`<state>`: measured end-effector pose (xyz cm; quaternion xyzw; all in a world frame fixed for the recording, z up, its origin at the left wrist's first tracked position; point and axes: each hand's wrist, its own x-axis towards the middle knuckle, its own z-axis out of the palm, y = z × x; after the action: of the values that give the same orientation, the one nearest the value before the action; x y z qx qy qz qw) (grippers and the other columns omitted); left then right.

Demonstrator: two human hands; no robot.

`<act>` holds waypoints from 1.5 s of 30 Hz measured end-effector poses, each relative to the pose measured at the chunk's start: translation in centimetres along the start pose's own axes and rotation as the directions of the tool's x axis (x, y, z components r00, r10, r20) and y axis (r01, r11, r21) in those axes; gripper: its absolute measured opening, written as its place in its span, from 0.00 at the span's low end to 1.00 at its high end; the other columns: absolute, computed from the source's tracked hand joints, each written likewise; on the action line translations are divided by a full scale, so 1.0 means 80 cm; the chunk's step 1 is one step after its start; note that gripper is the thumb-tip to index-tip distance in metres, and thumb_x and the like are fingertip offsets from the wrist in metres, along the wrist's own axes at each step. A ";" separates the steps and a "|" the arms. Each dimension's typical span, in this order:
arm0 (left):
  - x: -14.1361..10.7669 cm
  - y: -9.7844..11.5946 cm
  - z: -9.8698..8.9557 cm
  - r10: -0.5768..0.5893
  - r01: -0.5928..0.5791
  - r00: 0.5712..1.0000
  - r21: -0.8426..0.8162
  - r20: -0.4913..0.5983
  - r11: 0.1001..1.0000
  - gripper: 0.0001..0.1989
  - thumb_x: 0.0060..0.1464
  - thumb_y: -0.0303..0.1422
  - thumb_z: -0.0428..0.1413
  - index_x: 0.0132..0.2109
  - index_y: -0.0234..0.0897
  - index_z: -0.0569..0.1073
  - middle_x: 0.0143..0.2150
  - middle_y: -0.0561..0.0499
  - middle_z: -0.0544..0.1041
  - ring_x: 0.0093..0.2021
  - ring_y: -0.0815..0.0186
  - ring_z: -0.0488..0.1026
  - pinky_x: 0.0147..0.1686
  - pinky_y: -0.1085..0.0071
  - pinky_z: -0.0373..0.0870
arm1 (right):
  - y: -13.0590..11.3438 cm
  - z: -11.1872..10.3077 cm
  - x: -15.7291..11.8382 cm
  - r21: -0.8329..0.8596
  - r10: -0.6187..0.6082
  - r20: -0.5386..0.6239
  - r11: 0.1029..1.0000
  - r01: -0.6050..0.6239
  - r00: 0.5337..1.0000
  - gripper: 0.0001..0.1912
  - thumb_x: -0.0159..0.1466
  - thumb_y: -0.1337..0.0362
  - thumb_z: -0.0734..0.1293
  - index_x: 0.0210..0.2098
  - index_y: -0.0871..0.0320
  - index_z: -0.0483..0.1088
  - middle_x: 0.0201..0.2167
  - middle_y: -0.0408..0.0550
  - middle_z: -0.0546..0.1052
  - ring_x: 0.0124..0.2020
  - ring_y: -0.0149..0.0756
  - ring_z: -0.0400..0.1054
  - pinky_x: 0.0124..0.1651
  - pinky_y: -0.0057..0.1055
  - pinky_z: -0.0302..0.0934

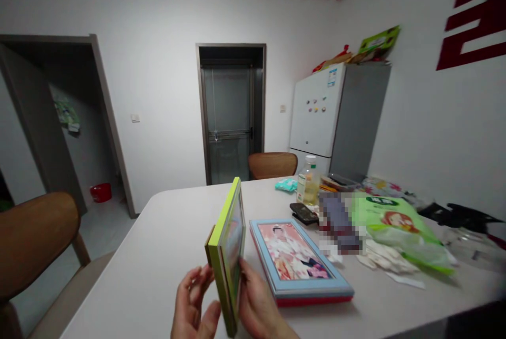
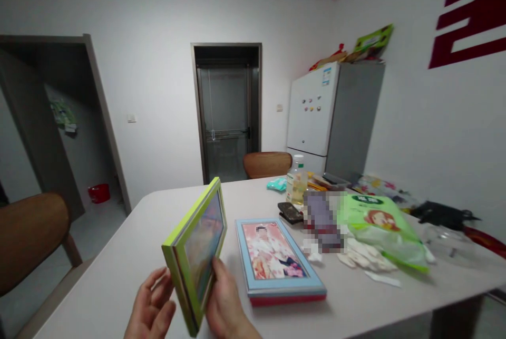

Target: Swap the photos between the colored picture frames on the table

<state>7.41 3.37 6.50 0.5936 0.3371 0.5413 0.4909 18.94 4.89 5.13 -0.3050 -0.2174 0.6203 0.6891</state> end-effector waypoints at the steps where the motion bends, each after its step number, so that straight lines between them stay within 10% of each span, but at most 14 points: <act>1: 0.006 0.011 0.005 0.019 -0.019 1.000 -0.004 0.000 1.000 0.33 0.42 0.52 0.51 0.53 0.42 0.56 0.51 0.46 0.67 0.51 0.55 0.63 0.46 0.62 0.64 | -0.022 -0.012 0.000 -0.045 -0.058 -0.038 0.997 0.057 0.998 0.16 0.53 0.54 0.59 0.33 0.59 0.68 0.25 0.48 0.75 0.30 0.39 0.69 0.32 0.33 0.62; 7: 0.037 0.026 0.073 -0.031 0.049 0.978 -0.085 0.206 0.995 0.35 0.42 0.43 0.54 0.56 0.35 0.53 0.56 0.44 0.62 0.53 0.56 0.61 0.47 0.66 0.64 | -0.158 -0.107 -0.003 -0.511 -0.156 -0.113 0.856 0.077 0.981 0.18 0.49 0.58 0.63 0.39 0.57 0.66 0.27 0.46 0.76 0.24 0.36 0.69 0.28 0.33 0.62; 11: 0.043 -0.016 0.128 -0.092 0.168 0.936 -0.201 0.339 0.965 0.32 0.43 0.31 0.51 0.56 0.29 0.51 0.56 0.39 0.60 0.53 0.59 0.62 0.48 0.67 0.63 | -0.210 -0.160 0.009 -0.840 -0.280 -0.168 0.543 0.011 0.945 0.14 0.48 0.58 0.63 0.30 0.61 0.70 0.26 0.46 0.76 0.25 0.36 0.68 0.28 0.29 0.60; 17: 0.044 -0.068 0.143 -0.141 0.045 0.946 0.310 0.293 0.950 0.25 0.45 0.26 0.49 0.53 0.32 0.58 0.52 0.45 0.66 0.53 0.64 0.61 0.52 0.69 0.55 | -0.223 -0.198 0.029 -0.927 -0.328 -0.189 0.370 -0.058 0.926 0.09 0.43 0.61 0.64 0.19 0.62 0.71 0.18 0.44 0.74 0.22 0.35 0.65 0.24 0.27 0.55; 25: 0.023 -0.090 0.136 -0.228 0.082 0.898 0.366 0.377 0.927 0.34 0.43 0.26 0.51 0.58 0.33 0.50 0.56 0.45 0.61 0.55 0.62 0.58 0.51 0.70 0.57 | -0.190 -0.234 -0.024 -0.904 -0.323 -0.195 0.425 -0.042 0.926 0.21 0.46 0.53 0.62 0.34 0.60 0.72 0.36 0.50 0.75 0.37 0.42 0.67 0.37 0.32 0.60; 30: 0.036 -0.108 0.111 -0.184 0.079 0.948 0.369 0.260 0.926 0.36 0.41 0.21 0.49 0.58 0.32 0.47 0.54 0.45 0.65 0.53 0.64 0.60 0.51 0.71 0.57 | -0.140 -0.200 -0.015 -0.868 -0.318 -0.140 0.496 0.038 0.938 0.24 0.50 0.56 0.58 0.42 0.61 0.67 0.40 0.51 0.73 0.40 0.41 0.66 0.42 0.34 0.59; 39: 0.137 -0.099 -0.023 -0.162 0.168 0.985 0.440 -0.052 0.882 0.28 0.39 0.17 0.47 0.51 0.36 0.60 0.46 0.50 0.72 0.47 0.64 0.67 0.46 0.69 0.62 | -0.044 -0.091 0.127 -0.915 -0.309 0.015 0.378 0.137 0.951 0.20 0.53 0.59 0.54 0.41 0.58 0.67 0.34 0.49 0.75 0.39 0.40 0.66 0.39 0.32 0.59; 45: 0.161 -0.089 -0.062 -0.177 0.224 0.973 0.419 -0.149 0.880 0.27 0.39 0.15 0.48 0.48 0.38 0.63 0.39 0.53 0.75 0.41 0.64 0.71 0.41 0.70 0.65 | -0.015 -0.049 0.179 -0.927 -0.274 0.056 0.342 0.152 0.960 0.19 0.53 0.59 0.54 0.39 0.58 0.68 0.31 0.49 0.75 0.36 0.40 0.67 0.37 0.31 0.59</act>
<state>5.90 18.55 3.44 0.6200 0.5341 0.4297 0.3817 24.37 18.41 2.02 -0.6396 -0.5263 0.2791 0.4858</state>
